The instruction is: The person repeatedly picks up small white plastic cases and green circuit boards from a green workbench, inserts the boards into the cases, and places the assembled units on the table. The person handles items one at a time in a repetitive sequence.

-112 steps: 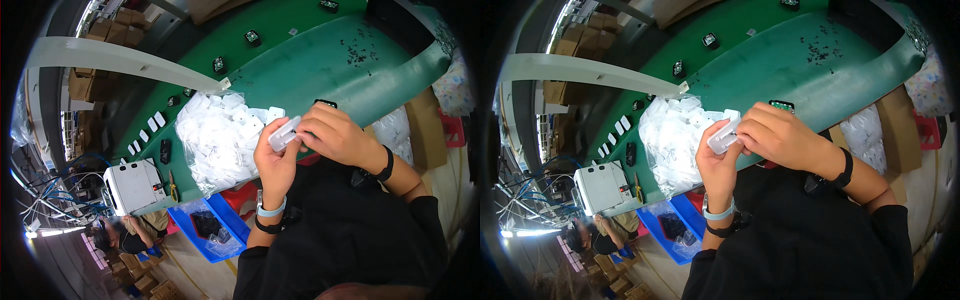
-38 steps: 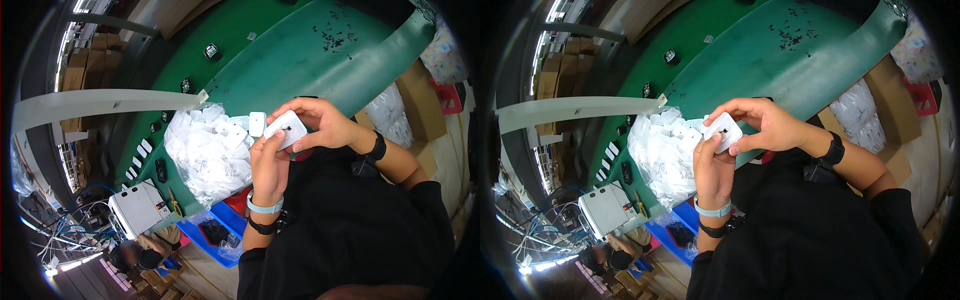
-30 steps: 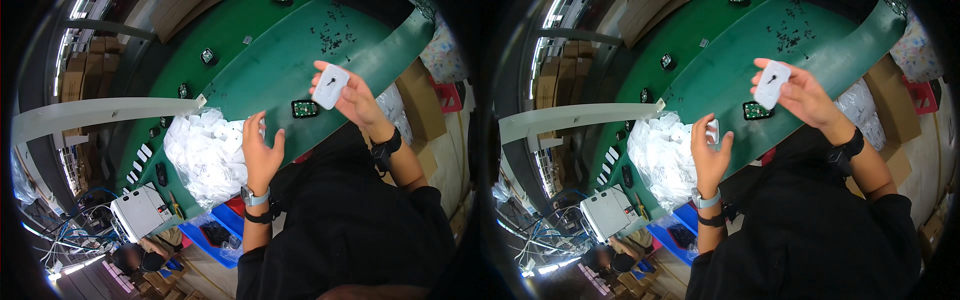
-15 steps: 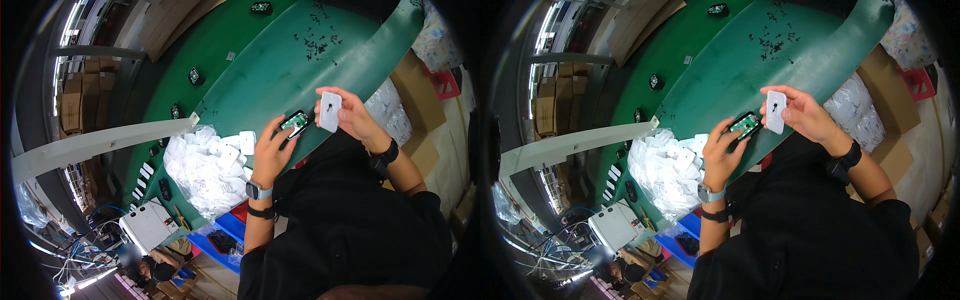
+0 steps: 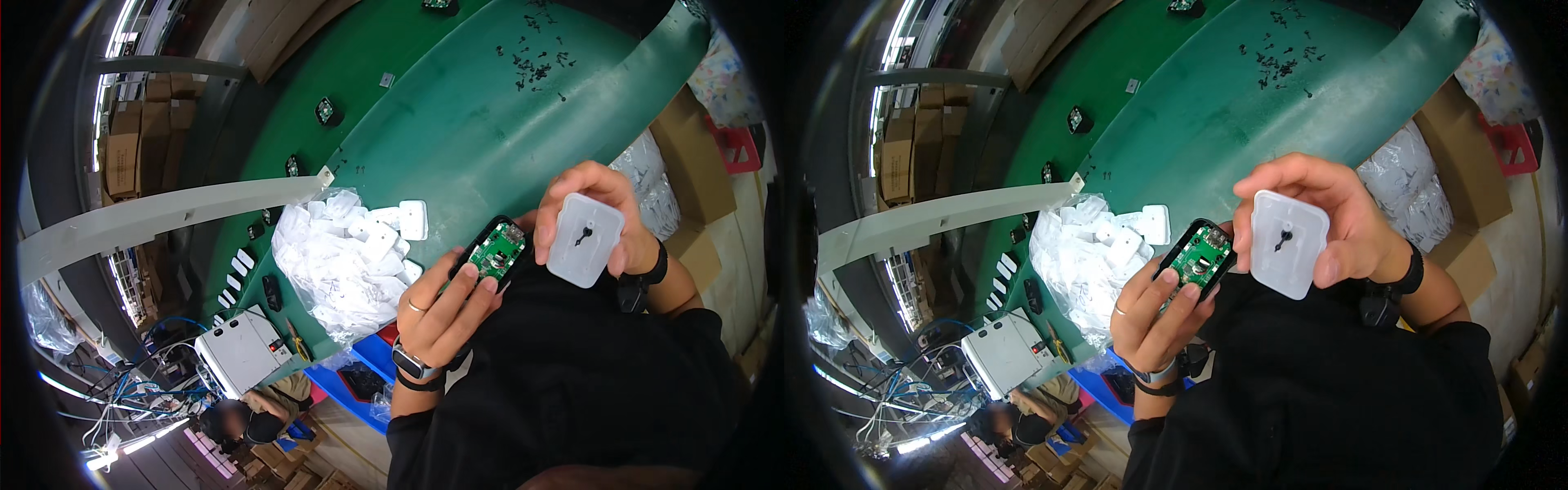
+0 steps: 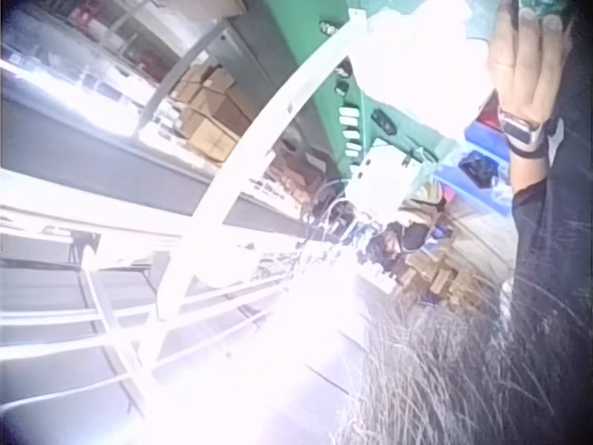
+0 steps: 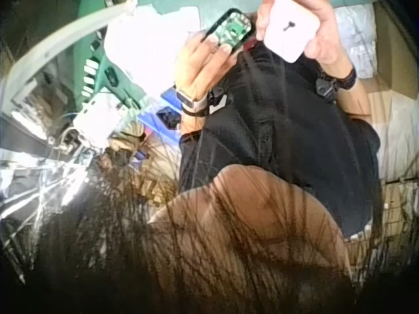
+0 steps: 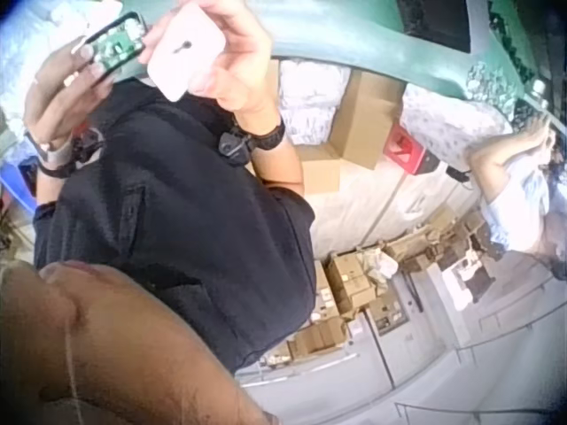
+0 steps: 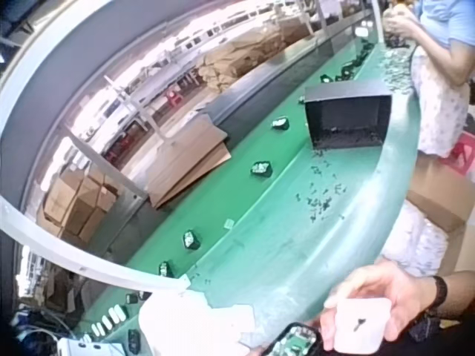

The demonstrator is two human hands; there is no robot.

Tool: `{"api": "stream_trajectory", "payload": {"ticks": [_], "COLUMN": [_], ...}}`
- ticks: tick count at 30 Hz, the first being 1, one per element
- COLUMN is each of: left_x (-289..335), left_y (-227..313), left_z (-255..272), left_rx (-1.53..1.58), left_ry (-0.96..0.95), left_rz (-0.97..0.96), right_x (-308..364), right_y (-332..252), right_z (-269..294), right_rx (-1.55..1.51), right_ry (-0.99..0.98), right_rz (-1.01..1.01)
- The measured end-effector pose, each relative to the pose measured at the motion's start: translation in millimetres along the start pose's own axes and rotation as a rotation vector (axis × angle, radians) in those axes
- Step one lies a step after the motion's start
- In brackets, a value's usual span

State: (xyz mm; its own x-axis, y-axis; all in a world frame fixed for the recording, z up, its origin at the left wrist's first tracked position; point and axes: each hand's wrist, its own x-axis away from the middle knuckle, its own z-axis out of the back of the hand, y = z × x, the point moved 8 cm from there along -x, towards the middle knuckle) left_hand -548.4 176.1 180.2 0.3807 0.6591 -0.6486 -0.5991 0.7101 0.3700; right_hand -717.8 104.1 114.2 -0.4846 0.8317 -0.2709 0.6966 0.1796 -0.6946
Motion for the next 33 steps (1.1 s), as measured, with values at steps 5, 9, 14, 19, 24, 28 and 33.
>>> {"api": "stream_trajectory", "payload": {"ticks": [5, 9, 14, 19, 24, 28, 33], "left_x": [-2, 0, 4, 4, 2, -1, 4], "left_y": [8, 12, 13, 17, 19, 15, 4], "left_z": [-1, 1, 10, 19, 21, 18, 16], "left_rx": [-0.077, -0.080, -0.009, 0.003, 0.002, -0.003, 0.084], "left_ry": [-0.071, -0.050, -0.057, -0.030, -0.034, -0.081, -0.061], "left_rz": [-0.042, -0.062, -0.069, -0.033, -0.047, -0.014, 0.025], "right_x": [4, 8, 9, 10, 8, 9, 8], "right_y": [-5, -5, -9, -8, -9, -6, -1], "right_z": [-5, -10, -19, -27, -29, -24, -20], "right_rx": [0.061, 0.039, -0.014, -0.048, -0.034, -0.028, 0.026], "right_ry": [-0.027, -0.042, -0.123, -0.167, -0.183, -0.128, -0.037], "right_rz": [0.024, 0.037, 0.128, 0.137, 0.128, 0.128, -0.052]}}
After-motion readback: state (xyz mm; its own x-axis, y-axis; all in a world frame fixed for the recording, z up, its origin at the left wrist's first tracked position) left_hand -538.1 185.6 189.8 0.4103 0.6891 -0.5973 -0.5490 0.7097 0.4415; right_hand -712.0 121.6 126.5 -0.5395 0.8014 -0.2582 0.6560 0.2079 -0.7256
